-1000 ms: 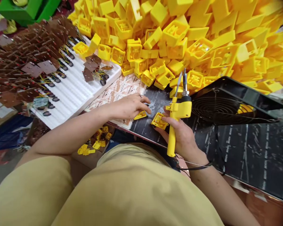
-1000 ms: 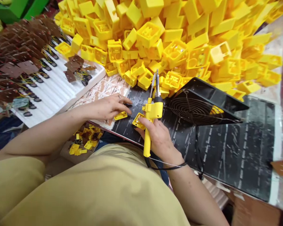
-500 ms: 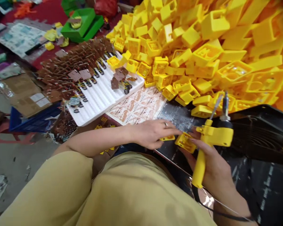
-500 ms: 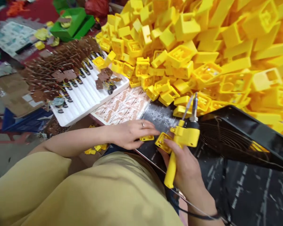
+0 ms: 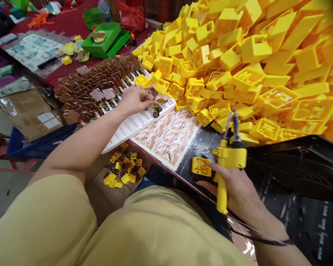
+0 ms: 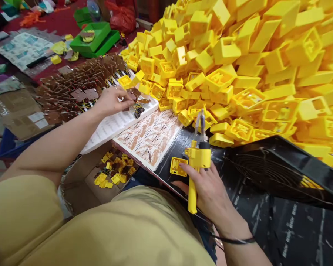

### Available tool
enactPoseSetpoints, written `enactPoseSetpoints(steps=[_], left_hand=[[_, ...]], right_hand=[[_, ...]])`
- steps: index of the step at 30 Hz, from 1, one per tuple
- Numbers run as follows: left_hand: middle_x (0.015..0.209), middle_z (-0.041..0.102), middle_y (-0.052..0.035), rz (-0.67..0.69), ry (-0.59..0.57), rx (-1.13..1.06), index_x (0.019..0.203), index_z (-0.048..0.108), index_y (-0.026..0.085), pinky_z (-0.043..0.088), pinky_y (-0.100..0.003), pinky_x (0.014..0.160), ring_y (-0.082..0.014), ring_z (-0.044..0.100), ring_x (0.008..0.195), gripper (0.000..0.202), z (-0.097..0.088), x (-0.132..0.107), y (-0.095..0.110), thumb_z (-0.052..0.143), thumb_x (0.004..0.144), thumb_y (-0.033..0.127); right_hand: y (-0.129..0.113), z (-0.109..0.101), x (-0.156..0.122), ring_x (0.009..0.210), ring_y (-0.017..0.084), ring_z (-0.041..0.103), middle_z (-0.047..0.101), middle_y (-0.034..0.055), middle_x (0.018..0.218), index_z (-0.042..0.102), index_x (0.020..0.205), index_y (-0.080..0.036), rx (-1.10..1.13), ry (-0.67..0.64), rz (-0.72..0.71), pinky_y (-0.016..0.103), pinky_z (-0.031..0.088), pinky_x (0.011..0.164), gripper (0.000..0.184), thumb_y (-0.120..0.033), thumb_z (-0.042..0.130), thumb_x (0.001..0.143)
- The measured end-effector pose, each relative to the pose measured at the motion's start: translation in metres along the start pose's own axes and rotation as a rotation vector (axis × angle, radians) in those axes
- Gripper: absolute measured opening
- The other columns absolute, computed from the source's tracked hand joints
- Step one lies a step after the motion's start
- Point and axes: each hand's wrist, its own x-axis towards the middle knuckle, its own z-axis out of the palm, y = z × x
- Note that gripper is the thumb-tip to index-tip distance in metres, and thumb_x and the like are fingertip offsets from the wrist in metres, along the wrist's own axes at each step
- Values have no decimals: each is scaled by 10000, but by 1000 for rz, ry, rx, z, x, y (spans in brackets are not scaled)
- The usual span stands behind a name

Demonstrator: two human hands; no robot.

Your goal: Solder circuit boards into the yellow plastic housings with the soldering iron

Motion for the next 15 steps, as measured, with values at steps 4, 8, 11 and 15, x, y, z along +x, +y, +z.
enactPoseSetpoints(steps=[4, 8, 11, 15], left_hand=[[993, 720, -67, 113, 145, -430, 765, 624, 174, 498, -416, 977, -204, 652, 994, 212, -15, 4, 16, 669, 796, 379], [952, 716, -34, 124, 42, -916, 806, 509, 186, 562, -395, 853, -167, 683, 911, 170, -37, 11, 56, 610, 870, 307], [926, 704, -27, 141, -47, -1120, 829, 465, 181, 569, -354, 776, -138, 692, 835, 126, -31, 15, 86, 547, 906, 237], [920, 718, -26, 242, -193, -810, 873, 544, 175, 548, -384, 794, -155, 691, 802, 92, 13, -6, 109, 537, 910, 259]], right_hand=[[-2, 7, 9, 723, 185, 636, 635, 36, 865, 496, 1222, -209, -54, 22, -21, 298, 516, 638, 326, -267, 619, 926], [-2, 7, 4, 744, 201, 644, 647, 64, 916, 500, 1240, -190, -135, 101, 44, 338, 539, 691, 412, -285, 683, 884], [-2, 7, 3, 816, 237, 666, 661, 73, 944, 479, 1284, -196, -159, 104, 65, 446, 546, 837, 463, -317, 682, 886], [-5, 5, 3, 811, 217, 673, 675, 67, 948, 497, 1265, -216, -115, 96, 108, 364, 562, 729, 413, -279, 670, 895]])
